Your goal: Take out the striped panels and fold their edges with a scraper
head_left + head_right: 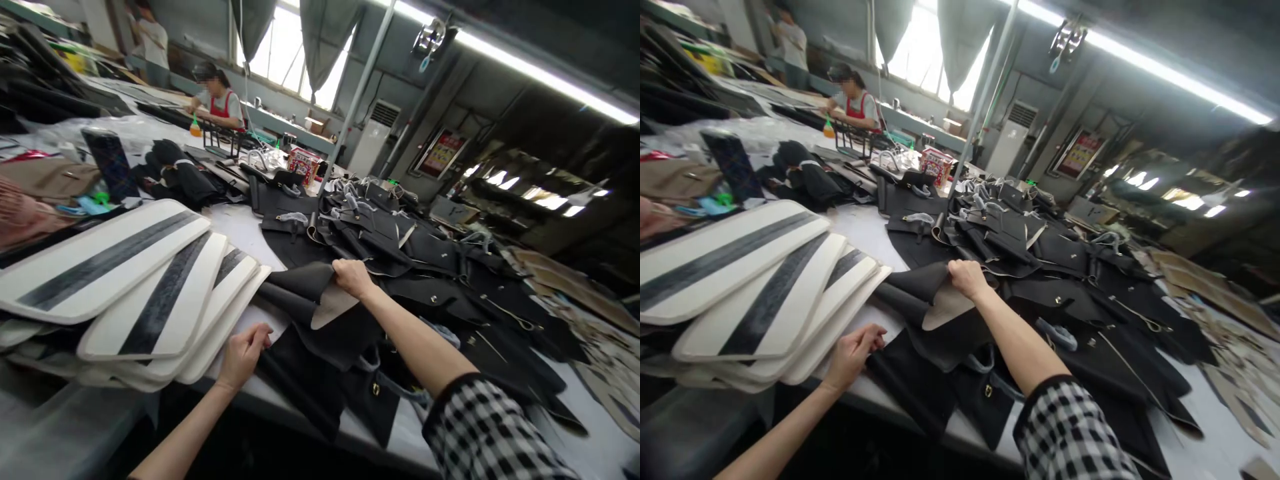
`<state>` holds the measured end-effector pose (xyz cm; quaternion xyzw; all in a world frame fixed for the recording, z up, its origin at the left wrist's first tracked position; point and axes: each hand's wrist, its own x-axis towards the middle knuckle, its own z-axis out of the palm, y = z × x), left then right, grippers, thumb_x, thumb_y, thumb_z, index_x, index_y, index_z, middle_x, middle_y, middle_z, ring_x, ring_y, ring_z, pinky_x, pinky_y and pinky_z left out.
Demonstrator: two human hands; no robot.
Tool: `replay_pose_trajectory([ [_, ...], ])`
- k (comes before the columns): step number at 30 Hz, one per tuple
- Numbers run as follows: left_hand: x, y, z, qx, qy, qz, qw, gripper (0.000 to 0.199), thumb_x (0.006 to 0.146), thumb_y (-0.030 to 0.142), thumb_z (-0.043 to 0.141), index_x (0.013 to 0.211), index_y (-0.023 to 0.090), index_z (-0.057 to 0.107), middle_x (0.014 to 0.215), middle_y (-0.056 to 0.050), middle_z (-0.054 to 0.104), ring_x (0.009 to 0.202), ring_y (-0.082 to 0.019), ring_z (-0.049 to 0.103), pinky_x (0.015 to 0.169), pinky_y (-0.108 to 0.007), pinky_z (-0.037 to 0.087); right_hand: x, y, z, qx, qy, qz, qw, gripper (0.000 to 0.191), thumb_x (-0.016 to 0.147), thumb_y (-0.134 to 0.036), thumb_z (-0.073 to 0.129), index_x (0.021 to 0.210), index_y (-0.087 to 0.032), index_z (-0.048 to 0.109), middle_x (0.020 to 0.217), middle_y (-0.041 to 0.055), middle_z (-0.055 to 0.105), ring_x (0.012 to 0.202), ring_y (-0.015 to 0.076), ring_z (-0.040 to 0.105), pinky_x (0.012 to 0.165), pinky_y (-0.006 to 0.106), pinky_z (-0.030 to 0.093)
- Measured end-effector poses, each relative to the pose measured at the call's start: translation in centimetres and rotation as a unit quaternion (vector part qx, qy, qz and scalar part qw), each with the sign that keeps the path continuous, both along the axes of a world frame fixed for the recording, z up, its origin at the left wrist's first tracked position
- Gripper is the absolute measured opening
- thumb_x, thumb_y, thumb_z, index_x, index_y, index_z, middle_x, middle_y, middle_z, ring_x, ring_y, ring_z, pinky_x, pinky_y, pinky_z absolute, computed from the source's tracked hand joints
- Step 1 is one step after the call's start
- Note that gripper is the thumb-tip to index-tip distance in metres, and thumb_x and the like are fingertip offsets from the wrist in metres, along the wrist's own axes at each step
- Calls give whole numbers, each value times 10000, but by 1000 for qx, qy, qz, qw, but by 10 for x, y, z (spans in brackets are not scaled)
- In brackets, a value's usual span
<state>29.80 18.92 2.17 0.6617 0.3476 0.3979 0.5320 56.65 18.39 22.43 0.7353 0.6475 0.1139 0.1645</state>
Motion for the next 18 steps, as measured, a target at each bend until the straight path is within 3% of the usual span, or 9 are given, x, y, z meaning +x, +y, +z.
replay_pose_trajectory([
  [3, 0, 3, -2, 29, -2, -16, 999, 460, 961, 567, 416, 910, 214, 707, 708, -7, 682, 692, -196, 636, 685, -277, 475, -10, -6, 42, 89, -24, -48, 995, 293, 970, -249, 398, 1092, -170, 652, 1137, 163, 700, 1047, 281, 658, 826, 352, 433],
  [7, 0, 0, 8, 46, 26, -7, 999, 518, 946, 606, 391, 883, 214, 724, 803, -41, 733, 820, -233, 678, 762, -306, 483, -21, -47, 96, 197, -37, -146, 969, 264, 929, -246, 478, 1015, -150, 708, 1023, 186, 725, 973, 295, 677, 764, 340, 424],
  [13, -25, -28, 21, 37, 16, -8, 999, 490, 893, 556, 516, 1205, 205, 652, 973, -68, 757, 922, -242, 698, 858, -342, 504, -60, -106, 151, 342, 11, -238, 909, 388, 980, -253, 391, 1149, -64, 685, 1013, 244, 708, 857, 255, 668, 631, 323, 390],
  [16, -53, -51, 43, 29, -3, 21, 999, 506, 900, 541, 518, 1239, 177, 610, 1111, -114, 725, 1015, -260, 682, 882, -372, 515, -83, -125, 172, 397, 17, -239, 886, 427, 1001, -294, 347, 1131, -71, 687, 1005, 237, 705, 873, 258, 664, 631, 326, 374],
  [18, -77, -73, 73, 32, -55, 71, 995, 492, 913, 530, 527, 1234, 164, 595, 1151, -129, 705, 1068, -266, 663, 917, -387, 516, -97, -136, 184, 423, 6, -227, 877, 408, 989, -314, 357, 1115, -129, 698, 1054, 226, 706, 947, 290, 656, 669, 343, 369],
])
